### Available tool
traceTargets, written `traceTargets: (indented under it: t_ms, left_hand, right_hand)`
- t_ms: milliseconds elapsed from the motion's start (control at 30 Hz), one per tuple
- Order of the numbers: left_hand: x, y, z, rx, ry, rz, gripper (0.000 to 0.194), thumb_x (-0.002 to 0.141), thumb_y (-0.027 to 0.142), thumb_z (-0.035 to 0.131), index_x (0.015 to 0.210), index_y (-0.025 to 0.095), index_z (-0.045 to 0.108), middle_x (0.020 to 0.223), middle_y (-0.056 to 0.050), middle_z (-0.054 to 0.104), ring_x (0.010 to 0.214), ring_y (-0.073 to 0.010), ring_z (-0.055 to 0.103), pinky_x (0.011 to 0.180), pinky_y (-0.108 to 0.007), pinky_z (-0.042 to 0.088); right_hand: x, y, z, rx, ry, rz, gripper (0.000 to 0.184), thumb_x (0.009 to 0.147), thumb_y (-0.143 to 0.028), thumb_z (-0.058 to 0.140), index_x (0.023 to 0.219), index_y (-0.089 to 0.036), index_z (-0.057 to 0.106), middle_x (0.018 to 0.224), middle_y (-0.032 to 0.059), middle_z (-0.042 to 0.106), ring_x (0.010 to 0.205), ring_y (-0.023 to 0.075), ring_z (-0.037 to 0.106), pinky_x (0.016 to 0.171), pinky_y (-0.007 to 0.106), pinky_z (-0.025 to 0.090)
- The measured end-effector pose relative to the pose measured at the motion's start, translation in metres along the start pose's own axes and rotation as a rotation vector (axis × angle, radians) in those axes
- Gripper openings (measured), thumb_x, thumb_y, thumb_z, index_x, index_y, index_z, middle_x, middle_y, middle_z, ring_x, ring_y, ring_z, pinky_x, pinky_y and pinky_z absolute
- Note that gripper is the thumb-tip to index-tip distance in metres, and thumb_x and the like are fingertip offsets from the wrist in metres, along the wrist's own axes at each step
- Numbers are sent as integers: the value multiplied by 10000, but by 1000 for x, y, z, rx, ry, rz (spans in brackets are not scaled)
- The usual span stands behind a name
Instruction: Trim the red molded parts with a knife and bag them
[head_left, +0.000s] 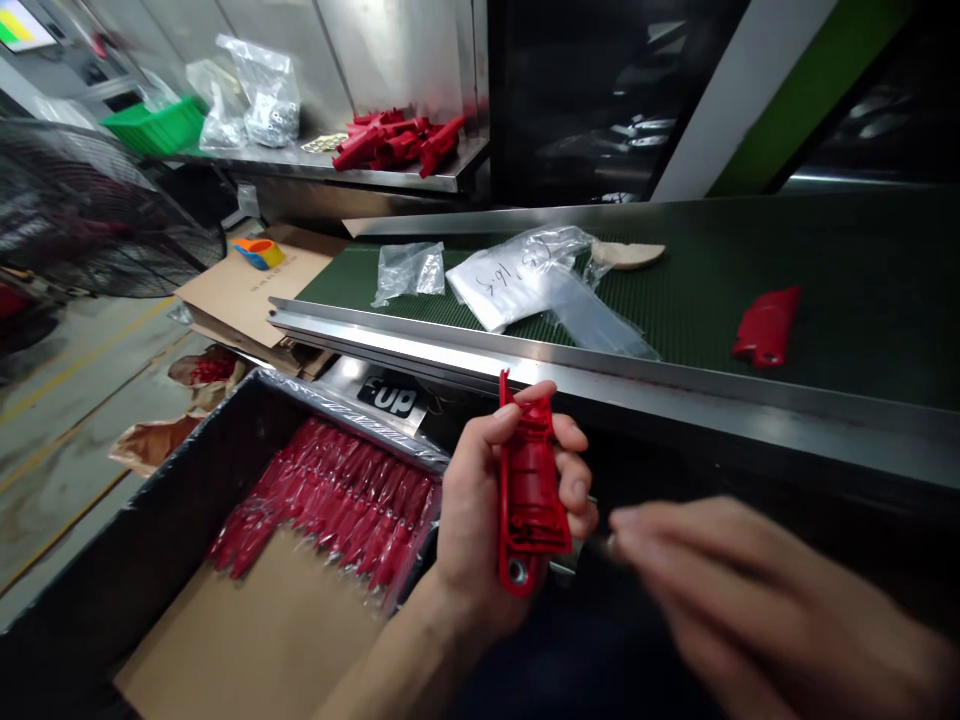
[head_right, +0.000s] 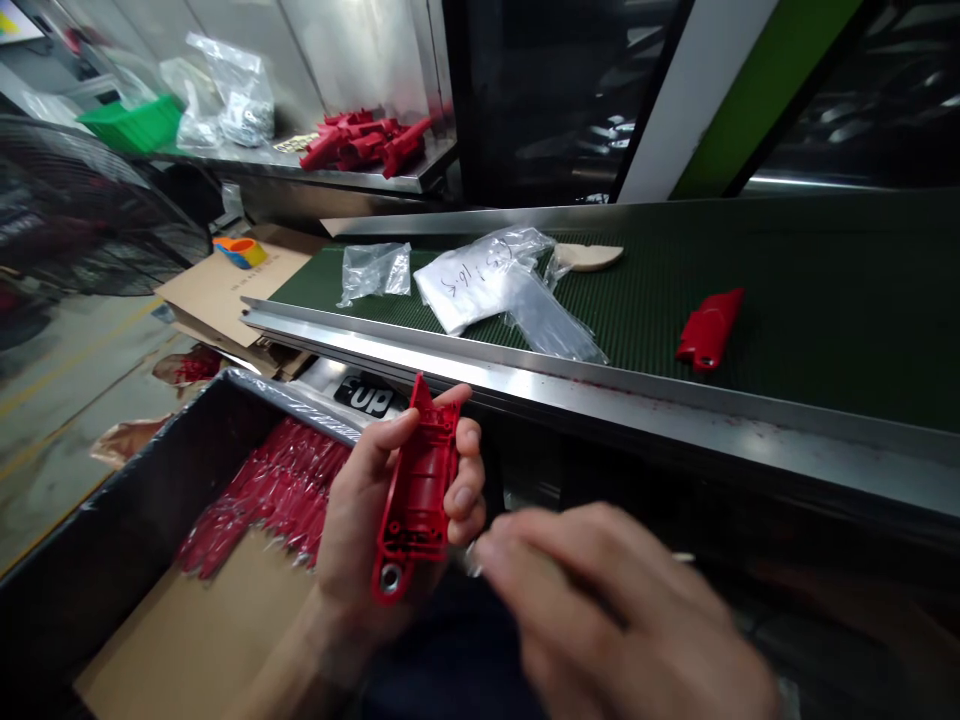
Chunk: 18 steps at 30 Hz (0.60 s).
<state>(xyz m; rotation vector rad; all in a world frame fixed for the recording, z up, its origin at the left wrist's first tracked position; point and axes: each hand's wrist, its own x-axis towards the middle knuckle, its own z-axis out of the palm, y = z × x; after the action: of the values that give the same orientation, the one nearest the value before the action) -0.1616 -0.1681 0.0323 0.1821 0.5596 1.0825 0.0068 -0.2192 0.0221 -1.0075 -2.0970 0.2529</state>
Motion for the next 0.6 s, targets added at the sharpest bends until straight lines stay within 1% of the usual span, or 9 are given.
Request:
traceTargets:
  t_ms: [100,167,200,233,300,367,433,533,600]
  left_hand:
    - [3,4,-3,-72,13,-13,308,962,298,359,1127,122,552,829,-42,571,534,-97,505,446,-189,418]
    - [3,6,-6,-92,29,-15,315,963,314,366,1113,117,562,831,-44,565,532,-93,493,441,-187,404]
    - [4,7,-7,-87,44,-9,320,963,325,370,1109,118,565,830,-45,564,533,-95,491,441,-190,401]
    - [3,8,-7,-73,67,5,323,961,335,376,1112,123,567,827,-47,564,533,-98,488,442,-194,399]
    - [3,10,-8,-20,136,54,317,954,336,395,1137,140,563,824,-52,569,536,-108,486,445,-204,395]
    - [3,13,-7,32,234,123,294,942,314,423,1157,163,555,820,-55,574,547,-119,489,450,-212,391]
    - [4,14,-6,63,346,191,254,923,290,459,1131,181,557,815,-52,571,562,-127,490,457,-220,391]
    - [5,12,-5,83,459,246,192,899,275,512,1066,195,562,807,-38,559,583,-124,483,472,-222,399]
    - [6,9,-7,99,469,253,171,891,273,543,1048,209,564,816,-27,557,611,-119,493,497,-217,421]
  right_hand:
    - [24,39,-6,-171,149,112,350,892,-56,560,1173,-244,651,1132,21,691,1021,179,652,939,292,481]
    - [47,76,-7,-341,227,134,247,905,-168,593,1119,-250,683,1080,20,709,1001,203,662,890,309,500]
    - [58,94,-7,-393,219,145,219,916,-210,582,1104,-236,691,1077,28,713,988,208,666,854,310,511]
    - [69,112,-6,-418,194,134,212,925,-219,559,1085,-216,698,1068,38,716,979,214,669,837,320,511]
    - [87,143,-4,-444,52,114,213,916,-197,543,1049,-217,709,1071,25,724,960,213,677,816,325,505]
    - [97,166,-3,-461,-122,92,229,898,-159,532,999,-247,718,1004,-15,743,887,189,692,770,315,491]
    - [100,183,-3,-478,-245,89,257,884,-130,512,950,-265,721,907,-40,753,802,173,697,710,311,470]
    - [97,199,-6,-502,-283,109,291,867,-93,479,919,-239,725,872,-10,755,777,207,698,708,355,463]
    - [92,198,-10,-508,-234,121,292,867,-90,472,972,-197,723,976,54,751,876,268,697,773,425,472]
